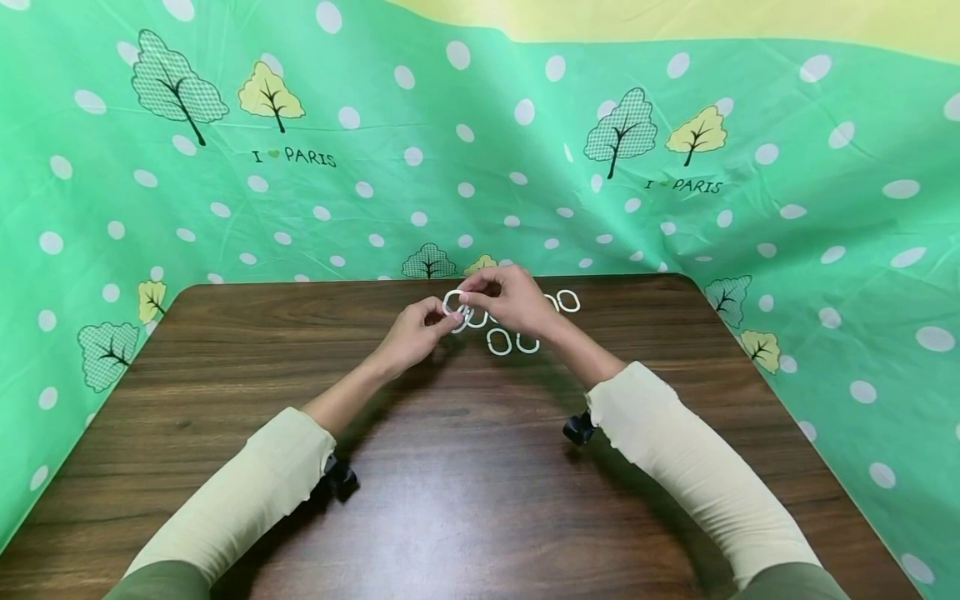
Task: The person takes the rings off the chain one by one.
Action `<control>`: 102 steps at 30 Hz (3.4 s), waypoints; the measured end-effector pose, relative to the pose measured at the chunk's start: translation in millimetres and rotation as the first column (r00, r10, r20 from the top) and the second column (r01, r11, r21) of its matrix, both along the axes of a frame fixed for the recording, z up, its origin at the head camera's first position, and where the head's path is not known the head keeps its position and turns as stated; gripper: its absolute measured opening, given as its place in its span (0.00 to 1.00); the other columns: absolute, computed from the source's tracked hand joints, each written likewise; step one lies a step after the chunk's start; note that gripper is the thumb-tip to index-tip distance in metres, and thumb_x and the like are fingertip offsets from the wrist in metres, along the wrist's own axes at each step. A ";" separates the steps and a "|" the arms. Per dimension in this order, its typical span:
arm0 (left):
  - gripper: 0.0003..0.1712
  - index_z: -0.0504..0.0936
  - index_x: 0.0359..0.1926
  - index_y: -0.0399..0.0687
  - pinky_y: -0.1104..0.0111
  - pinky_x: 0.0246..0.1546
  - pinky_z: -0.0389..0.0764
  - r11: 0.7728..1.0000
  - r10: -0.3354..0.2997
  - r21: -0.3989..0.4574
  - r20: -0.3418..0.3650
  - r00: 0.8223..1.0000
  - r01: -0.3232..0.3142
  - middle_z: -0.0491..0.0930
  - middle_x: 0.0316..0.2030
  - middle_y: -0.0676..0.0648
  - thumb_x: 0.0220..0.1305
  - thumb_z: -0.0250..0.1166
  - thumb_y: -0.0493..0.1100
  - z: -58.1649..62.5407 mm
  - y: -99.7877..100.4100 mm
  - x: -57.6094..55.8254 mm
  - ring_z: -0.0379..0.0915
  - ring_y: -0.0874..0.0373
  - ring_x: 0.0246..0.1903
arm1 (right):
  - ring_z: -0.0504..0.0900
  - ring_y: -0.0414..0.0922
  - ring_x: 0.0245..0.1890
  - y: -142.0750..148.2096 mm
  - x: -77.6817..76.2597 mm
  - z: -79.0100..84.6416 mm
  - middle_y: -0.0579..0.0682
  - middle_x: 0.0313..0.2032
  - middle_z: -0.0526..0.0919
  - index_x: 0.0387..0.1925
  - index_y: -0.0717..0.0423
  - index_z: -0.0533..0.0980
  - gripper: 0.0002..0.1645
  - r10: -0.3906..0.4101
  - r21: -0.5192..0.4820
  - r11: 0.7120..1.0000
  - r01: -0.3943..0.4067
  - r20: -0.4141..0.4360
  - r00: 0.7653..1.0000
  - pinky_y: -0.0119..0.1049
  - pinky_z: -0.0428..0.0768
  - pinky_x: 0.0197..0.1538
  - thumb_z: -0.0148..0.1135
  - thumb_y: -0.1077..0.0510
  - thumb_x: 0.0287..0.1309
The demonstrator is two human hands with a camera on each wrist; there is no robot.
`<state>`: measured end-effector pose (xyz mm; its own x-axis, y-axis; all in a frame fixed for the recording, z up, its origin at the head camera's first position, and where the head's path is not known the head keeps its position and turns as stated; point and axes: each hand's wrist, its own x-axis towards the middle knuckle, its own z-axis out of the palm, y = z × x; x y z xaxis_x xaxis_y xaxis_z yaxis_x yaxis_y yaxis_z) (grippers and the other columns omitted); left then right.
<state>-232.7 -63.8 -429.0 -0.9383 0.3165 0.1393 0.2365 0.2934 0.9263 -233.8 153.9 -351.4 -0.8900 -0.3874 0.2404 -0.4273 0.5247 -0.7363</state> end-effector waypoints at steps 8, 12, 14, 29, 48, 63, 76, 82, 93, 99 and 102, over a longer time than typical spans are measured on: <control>0.08 0.80 0.46 0.39 0.70 0.36 0.75 1.000 -0.002 0.025 0.033 0.999 0.001 0.80 0.38 0.48 0.80 0.70 0.39 12.2 1.1 10.1 0.73 0.57 0.36 | 0.83 0.41 0.37 -0.7 0.0 2.1 0.59 0.44 0.92 0.52 0.65 0.90 0.12 -0.024 -0.025 0.999 0.024 -0.004 1.000 0.27 0.79 0.41 0.74 0.61 0.75; 0.08 0.80 0.48 0.39 0.69 0.40 0.75 1.000 0.000 0.007 0.021 1.000 0.000 0.81 0.39 0.50 0.81 0.68 0.40 12.5 1.9 10.8 0.74 0.56 0.39 | 0.83 0.40 0.38 -0.6 0.2 3.1 0.60 0.44 0.92 0.52 0.65 0.90 0.11 -0.015 -0.035 0.999 0.015 -0.009 1.000 0.27 0.79 0.42 0.73 0.61 0.76; 0.07 0.81 0.48 0.41 0.66 0.43 0.76 1.000 -0.011 0.018 0.032 0.999 0.010 0.81 0.39 0.51 0.82 0.67 0.41 12.6 2.3 11.2 0.76 0.55 0.41 | 0.83 0.40 0.39 -0.4 0.3 3.4 0.59 0.45 0.92 0.52 0.64 0.90 0.10 -0.013 -0.028 1.000 0.013 -0.017 1.000 0.27 0.79 0.43 0.73 0.61 0.76; 0.18 0.80 0.67 0.32 0.58 0.63 0.77 0.969 -0.148 0.223 0.166 0.975 0.109 0.80 0.61 0.27 0.85 0.58 0.37 16.7 7.5 13.1 0.78 0.40 0.58 | 0.86 0.43 0.36 -3.4 0.6 4.5 0.59 0.44 0.89 0.53 0.70 0.88 0.11 0.047 -0.063 0.997 -0.044 0.039 0.998 0.35 0.87 0.43 0.70 0.64 0.77; 0.19 0.82 0.67 0.29 0.72 0.58 0.83 0.969 -0.239 0.071 0.012 0.971 0.238 0.85 0.63 0.25 0.82 0.66 0.33 20.1 2.2 13.2 0.81 0.62 0.53 | 0.85 0.43 0.38 -0.9 -1.5 -0.4 0.57 0.44 0.90 0.51 0.65 0.89 0.09 -0.016 -0.088 0.996 0.032 0.177 0.984 0.30 0.86 0.41 0.70 0.64 0.77; 0.08 0.86 0.42 0.36 0.68 0.35 0.81 0.994 0.021 -0.105 0.189 0.982 -0.001 0.86 0.35 0.44 0.79 0.70 0.38 15.0 -33.1 6.9 0.78 0.55 0.32 | 0.91 0.55 0.36 12.6 -4.5 -17.4 0.57 0.38 0.93 0.53 0.63 0.90 0.12 -0.092 0.115 0.991 0.067 0.236 0.967 0.42 0.90 0.43 0.71 0.59 0.78; 0.18 0.87 0.28 0.57 0.64 0.34 0.78 0.772 -0.093 -0.609 0.178 0.980 0.184 0.84 0.25 0.56 0.73 0.74 0.59 -26.6 -44.7 -45.9 0.79 0.57 0.30 | 0.83 0.38 0.36 3.5 -5.9 -43.9 0.47 0.37 0.95 0.39 0.53 0.93 0.03 -0.123 0.337 0.939 0.066 0.152 0.981 0.33 0.79 0.47 0.77 0.58 0.70; 0.27 0.82 0.22 0.59 0.62 0.34 0.78 0.699 -0.136 -0.679 0.184 0.973 0.226 0.82 0.22 0.56 0.73 0.74 0.66 -38.5 -42.1 -59.0 0.77 0.57 0.29 | 0.86 0.39 0.36 15.1 -35.2 -80.5 0.40 0.32 0.93 0.32 0.43 0.92 0.05 -0.099 0.333 0.941 0.055 0.118 0.988 0.37 0.83 0.47 0.84 0.51 0.64; 0.25 0.88 0.29 0.57 0.62 0.36 0.85 0.743 -0.137 -0.620 0.229 0.964 0.253 0.90 0.27 0.52 0.72 0.75 0.69 -46.8 -50.6 -69.3 0.85 0.56 0.29 | 0.81 0.36 0.29 11.0 -3.7 -47.6 0.48 0.31 0.94 0.37 0.55 0.92 0.04 -0.119 0.263 0.961 0.087 0.110 0.987 0.31 0.78 0.37 0.81 0.58 0.67; 0.24 0.87 0.35 0.52 0.63 0.33 0.81 0.786 -0.138 -0.587 0.139 0.981 0.194 0.87 0.25 0.52 0.75 0.74 0.66 -24.1 -54.7 -45.3 0.81 0.56 0.27 | 0.83 0.37 0.30 30.1 4.7 -41.0 0.48 0.32 0.94 0.37 0.54 0.92 0.04 -0.126 0.249 0.964 0.097 0.106 0.986 0.33 0.80 0.40 0.80 0.57 0.68; 0.21 0.85 0.37 0.48 0.63 0.36 0.79 0.816 -0.120 -0.557 0.098 0.988 0.154 0.85 0.27 0.50 0.77 0.75 0.60 4.4 -55.6 -22.5 0.79 0.56 0.28 | 0.84 0.39 0.32 43.3 8.6 -37.7 0.49 0.34 0.94 0.39 0.54 0.92 0.04 -0.135 0.239 0.965 0.108 0.096 0.986 0.33 0.80 0.41 0.80 0.58 0.68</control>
